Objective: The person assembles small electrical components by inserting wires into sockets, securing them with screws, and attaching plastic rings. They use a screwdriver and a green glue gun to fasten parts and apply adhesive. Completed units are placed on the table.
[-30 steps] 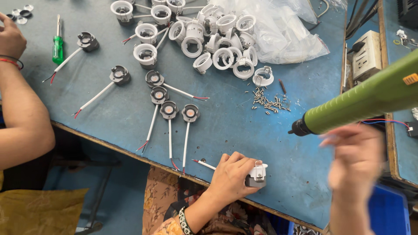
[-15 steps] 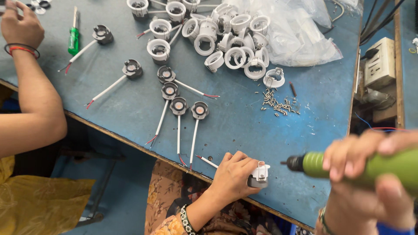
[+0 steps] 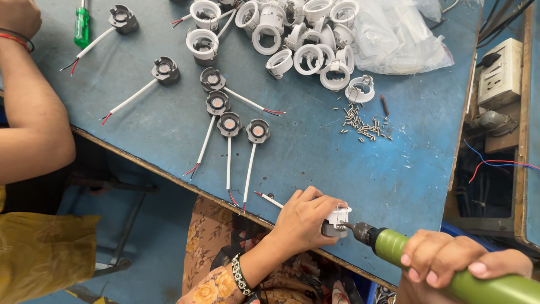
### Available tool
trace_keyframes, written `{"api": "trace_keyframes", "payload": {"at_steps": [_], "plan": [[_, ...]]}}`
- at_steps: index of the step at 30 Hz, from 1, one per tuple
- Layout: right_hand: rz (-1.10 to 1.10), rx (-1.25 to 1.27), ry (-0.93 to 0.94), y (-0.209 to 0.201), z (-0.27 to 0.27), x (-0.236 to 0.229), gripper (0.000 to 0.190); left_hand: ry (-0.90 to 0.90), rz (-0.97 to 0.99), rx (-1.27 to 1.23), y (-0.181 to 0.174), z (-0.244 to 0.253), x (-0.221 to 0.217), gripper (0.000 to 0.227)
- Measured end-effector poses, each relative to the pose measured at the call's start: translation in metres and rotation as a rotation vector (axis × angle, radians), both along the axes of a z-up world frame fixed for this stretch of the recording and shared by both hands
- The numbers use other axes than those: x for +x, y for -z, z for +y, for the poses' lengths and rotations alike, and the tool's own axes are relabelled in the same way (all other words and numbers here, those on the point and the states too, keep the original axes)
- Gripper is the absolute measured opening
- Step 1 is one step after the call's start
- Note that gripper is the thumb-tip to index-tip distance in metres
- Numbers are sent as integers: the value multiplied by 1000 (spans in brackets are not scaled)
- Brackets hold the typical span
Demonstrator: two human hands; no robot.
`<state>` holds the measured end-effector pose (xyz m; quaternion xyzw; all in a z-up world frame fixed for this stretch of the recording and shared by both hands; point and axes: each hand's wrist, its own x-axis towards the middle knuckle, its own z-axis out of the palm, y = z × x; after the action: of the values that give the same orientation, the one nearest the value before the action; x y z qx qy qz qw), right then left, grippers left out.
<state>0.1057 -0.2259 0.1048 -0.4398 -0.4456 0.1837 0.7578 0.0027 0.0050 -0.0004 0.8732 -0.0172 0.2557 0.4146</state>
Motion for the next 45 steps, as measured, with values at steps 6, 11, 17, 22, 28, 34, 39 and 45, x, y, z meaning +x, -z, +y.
{"api": "trace_keyframes", "payload": {"at_steps": [6, 11, 17, 22, 28, 34, 39, 45], "plan": [[-25, -14, -16, 5, -1, 4, 25, 0, 8, -8, 0, 0, 1, 57], [-69, 1, -17, 17, -10, 9, 20, -11, -11, 2, 1, 0, 2, 59], [-149, -149, -70, 35, -21, 33, 24, 8, -68, -84, 9, -6, 9, 52], [-126, -210, -179, 26, -24, 41, 26, 64, -20, -164, 19, -9, 12, 51], [-238, -262, -327, 13, -4, 58, 23, 69, -36, -156, 23, -10, 12, 54], [-79, -39, -93, 9, 8, 20, 17, 44, -6, -127, 15, -6, 11, 61], [-147, 127, 307, 5, 47, 1, 54, -9, -75, -9, -6, -1, -1, 69], [-283, 210, 975, 40, 45, -27, 71, 86, -31, -139, -34, -2, -24, 59]]}}
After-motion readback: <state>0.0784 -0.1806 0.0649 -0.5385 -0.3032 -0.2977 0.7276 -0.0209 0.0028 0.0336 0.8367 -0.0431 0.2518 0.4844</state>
